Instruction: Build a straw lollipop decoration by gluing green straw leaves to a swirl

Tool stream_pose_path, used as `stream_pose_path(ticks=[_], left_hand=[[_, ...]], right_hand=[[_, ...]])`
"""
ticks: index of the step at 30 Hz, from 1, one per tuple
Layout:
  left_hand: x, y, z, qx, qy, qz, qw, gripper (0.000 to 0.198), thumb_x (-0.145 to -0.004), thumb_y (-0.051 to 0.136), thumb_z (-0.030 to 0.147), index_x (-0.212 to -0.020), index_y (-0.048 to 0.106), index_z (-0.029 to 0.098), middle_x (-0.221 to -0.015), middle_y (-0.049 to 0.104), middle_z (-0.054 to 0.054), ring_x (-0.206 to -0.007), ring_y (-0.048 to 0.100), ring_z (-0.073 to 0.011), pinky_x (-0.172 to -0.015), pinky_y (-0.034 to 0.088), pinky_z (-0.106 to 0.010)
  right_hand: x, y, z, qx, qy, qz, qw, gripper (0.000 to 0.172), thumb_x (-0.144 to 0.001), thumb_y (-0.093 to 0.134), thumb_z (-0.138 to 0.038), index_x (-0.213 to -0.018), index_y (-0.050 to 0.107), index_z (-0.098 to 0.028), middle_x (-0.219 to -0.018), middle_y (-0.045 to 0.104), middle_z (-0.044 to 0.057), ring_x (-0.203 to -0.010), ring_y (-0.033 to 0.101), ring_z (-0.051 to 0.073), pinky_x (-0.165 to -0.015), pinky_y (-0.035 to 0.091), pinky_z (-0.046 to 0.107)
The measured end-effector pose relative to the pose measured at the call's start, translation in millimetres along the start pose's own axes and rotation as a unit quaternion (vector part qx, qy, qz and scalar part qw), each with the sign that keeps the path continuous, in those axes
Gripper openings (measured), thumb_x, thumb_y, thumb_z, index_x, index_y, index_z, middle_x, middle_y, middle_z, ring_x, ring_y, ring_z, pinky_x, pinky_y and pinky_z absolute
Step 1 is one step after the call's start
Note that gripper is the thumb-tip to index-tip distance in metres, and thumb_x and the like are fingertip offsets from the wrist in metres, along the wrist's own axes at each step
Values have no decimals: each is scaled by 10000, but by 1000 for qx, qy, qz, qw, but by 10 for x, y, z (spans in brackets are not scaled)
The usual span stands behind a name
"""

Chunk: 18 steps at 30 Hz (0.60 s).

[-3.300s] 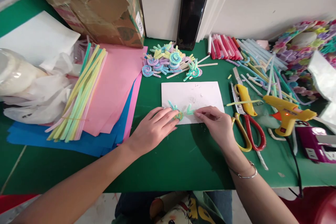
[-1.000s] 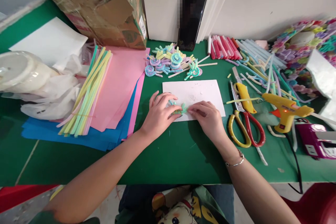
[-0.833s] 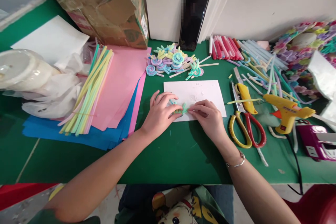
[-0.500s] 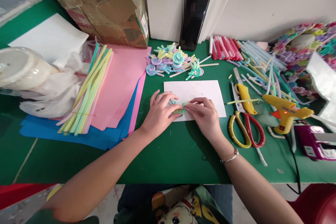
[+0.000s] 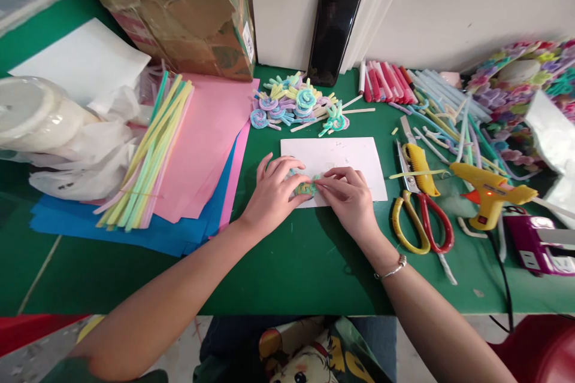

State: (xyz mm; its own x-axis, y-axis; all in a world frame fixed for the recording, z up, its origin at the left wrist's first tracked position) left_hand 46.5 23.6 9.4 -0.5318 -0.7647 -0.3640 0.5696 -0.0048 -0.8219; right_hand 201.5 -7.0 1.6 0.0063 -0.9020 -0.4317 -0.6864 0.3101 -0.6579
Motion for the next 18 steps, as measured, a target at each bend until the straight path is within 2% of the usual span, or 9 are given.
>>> stream_pose_path(ticks=[11, 18], left_hand=[[6, -12, -21, -12, -15, 16, 1000, 244, -748, 749, 294, -945, 627, 218, -1189, 582, -78, -1204, 498, -261, -1109, 262, -528], [0, -29, -30, -3, -19, 9, 1000, 181, -756, 741, 291, -896, 644, 227, -1246, 556, -81, -1239, 470, -274, -1110, 244, -565]], right_hand=[[-2, 4, 5, -10, 17, -8, 1000, 139, -844, 635, -216, -875, 757, -275, -906, 652, 50, -795, 549, 186, -759, 498, 381], [-8, -28, 29, -35, 77, 1, 996, 186, -875, 586, -242, -966, 747, -258, -899, 635, 61, -848, 558, 201, -751, 488, 376]])
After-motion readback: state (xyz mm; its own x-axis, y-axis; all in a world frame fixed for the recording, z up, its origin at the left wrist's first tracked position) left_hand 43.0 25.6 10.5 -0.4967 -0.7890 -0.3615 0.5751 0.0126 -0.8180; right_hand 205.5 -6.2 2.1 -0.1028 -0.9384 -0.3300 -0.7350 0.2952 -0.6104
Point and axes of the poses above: each hand's wrist, its own x-axis away from the middle knuckle, its own y-axis out of the palm, z = x × y, the point moved 4 cm from there along -x, towards the middle knuckle
